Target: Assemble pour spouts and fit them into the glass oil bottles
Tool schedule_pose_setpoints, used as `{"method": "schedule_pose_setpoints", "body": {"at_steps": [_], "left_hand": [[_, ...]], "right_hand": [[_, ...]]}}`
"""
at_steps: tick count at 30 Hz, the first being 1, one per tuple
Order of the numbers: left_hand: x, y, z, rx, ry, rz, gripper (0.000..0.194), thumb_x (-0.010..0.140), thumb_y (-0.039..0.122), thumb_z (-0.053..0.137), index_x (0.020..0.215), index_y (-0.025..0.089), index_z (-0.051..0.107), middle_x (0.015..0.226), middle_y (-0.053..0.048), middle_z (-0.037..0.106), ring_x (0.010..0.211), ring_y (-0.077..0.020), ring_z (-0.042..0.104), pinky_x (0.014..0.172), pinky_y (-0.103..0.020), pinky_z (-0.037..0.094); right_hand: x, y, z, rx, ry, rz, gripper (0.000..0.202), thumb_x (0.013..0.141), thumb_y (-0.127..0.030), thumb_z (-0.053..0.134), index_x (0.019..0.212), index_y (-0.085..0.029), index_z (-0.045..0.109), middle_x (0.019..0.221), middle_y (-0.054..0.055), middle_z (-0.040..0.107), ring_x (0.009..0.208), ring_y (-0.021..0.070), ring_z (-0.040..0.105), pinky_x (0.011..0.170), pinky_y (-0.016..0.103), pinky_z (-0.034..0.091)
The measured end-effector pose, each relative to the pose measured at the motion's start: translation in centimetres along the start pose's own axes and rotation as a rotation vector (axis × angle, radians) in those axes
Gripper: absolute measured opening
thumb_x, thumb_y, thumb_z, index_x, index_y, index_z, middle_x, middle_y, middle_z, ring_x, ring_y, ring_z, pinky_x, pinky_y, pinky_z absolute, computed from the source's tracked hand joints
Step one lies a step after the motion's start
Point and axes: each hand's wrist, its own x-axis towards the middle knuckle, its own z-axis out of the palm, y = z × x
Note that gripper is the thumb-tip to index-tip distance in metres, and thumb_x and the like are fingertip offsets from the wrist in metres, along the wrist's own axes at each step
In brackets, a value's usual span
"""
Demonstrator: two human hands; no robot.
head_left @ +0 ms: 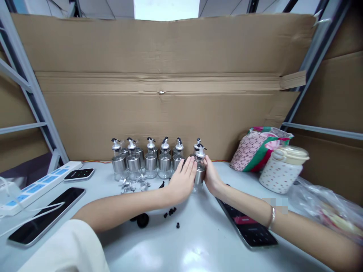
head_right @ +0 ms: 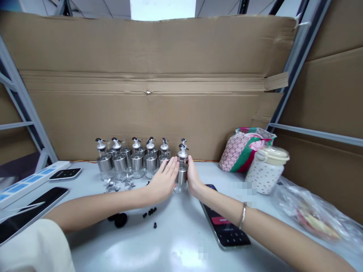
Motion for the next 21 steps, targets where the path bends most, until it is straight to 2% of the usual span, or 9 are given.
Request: {"method": "schedule_pose_setpoints", "body": {"at_steps": [7,13,17,21], "left_hand": [[1.9,-0.6,0.7,0.079,-0.053,-0.055,0.062,0.089,0.021,0.042,0.142,-0.006,0.025,0.15,-0.024,0.024,0.141,-0.0332,0.023,0.116,-0.048,0.025],[2.7,-0.7,2.4,0.094,0.02,-0.097,0.057,0.088,0.015,0.039,0.142,0.001,0.032,0.148,-0.019,0.032,0.139,-0.029,0.031,0.116,-0.045,0.027],[3.0,-0.6,2.9,0.095,0.045,-0.096,0.056,0.087,0.015,0.037,0.142,0.001,0.032,0.148,-0.018,0.033,0.14,-0.0279,0.029,0.117,-0.045,0.025],[3.5,-0.7,2.9,0.059,0.017,-0.112,0.058,0.086,0.017,0.042,0.14,-0.002,0.033,0.149,-0.02,0.03,0.141,-0.0296,0.024,0.12,-0.046,0.018]], "right_hand": [[3.0,0.5,-0.1,-0.014,0.152,0.035,0.022,0.079,-0.039,0.049,0.07,-0.024,0.062,0.07,-0.001,0.071,0.083,0.0215,0.066,0.072,0.03,0.051],[4.3,0.2,0.2,-0.025,0.172,0.054,0.015,0.075,-0.031,0.054,0.064,-0.022,0.06,0.061,-0.002,0.068,0.07,0.0199,0.064,0.061,0.028,0.048],[5.1,-0.2,0.3,-0.035,0.165,0.059,0.014,0.074,-0.028,0.055,0.063,-0.021,0.058,0.058,-0.002,0.067,0.064,0.0181,0.062,0.055,0.026,0.045],[6.1,0.1,0.4,-0.05,0.162,0.055,0.016,0.076,-0.03,0.052,0.065,-0.02,0.058,0.056,-0.002,0.065,0.06,0.0181,0.061,0.054,0.027,0.045]]}}
